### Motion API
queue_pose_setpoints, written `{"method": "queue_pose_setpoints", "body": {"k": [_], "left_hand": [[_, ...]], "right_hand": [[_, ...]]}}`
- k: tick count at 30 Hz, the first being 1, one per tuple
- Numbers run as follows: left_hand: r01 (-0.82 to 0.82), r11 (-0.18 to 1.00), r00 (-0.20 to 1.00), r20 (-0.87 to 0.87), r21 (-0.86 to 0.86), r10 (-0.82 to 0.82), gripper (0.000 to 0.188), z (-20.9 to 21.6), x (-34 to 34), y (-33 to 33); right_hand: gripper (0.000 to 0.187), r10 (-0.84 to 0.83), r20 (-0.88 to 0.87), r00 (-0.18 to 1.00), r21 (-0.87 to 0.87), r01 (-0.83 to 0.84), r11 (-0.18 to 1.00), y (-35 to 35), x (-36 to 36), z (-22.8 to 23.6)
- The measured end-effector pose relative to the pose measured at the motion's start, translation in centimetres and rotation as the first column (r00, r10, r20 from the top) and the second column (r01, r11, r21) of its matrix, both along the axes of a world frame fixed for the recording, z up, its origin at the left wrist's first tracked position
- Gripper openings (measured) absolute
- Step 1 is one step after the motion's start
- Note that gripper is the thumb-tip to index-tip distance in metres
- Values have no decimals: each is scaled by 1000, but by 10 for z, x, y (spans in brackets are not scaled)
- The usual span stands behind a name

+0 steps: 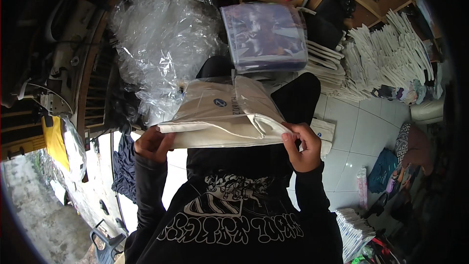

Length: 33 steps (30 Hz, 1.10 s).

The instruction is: The recorder is placing printed tote bags into plastic sleeves and organizing them in a textile workshop.

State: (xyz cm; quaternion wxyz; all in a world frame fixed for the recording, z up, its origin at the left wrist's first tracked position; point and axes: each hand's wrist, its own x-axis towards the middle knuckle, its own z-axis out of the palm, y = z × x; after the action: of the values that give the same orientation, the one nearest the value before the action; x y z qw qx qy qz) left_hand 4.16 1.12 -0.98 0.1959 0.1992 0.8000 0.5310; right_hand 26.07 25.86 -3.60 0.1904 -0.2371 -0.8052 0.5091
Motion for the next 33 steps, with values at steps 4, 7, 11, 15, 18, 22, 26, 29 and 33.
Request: {"method": "queue_pose_setpoints", "body": {"k": [4,7,11,15,18,22,26,29,33], "left_hand": [[228,943,960,105,242,-259,48,30,-17,-1],[272,898,938,113,346,-328,50,34,-24,14],[167,963,981,67,212,-185,46,33,-39,-8],[229,967,889,-429,112,-161,44,27,-52,4],[226,937,899,-427,268,-95,45,34,-41,21],[91,944,973,-228,319,-17,39,36,-29,22],[86,867,987,-163,492,-5,45,46,-28,32],[68,833,987,-162,549,26,45,51,-29,42],[207,719,977,-104,664,-185,59,69,-27,50]], "right_hand": [[37,9,-255,967,-240,-72,968,7,-16,40],[36,46,-258,965,-144,-86,986,24,-14,31],[28,145,-356,923,96,-118,988,34,-25,51],[32,160,-548,821,24,-176,984,35,-43,55],[50,88,-591,802,-295,-316,902,28,-35,45],[61,37,-558,829,-186,-169,968,23,-39,62],[69,-40,-647,761,-130,-58,990,17,-48,59],[68,-122,-633,765,-37,128,991,21,-48,64],[61,-26,-696,718,148,179,973,29,-53,77]]}}
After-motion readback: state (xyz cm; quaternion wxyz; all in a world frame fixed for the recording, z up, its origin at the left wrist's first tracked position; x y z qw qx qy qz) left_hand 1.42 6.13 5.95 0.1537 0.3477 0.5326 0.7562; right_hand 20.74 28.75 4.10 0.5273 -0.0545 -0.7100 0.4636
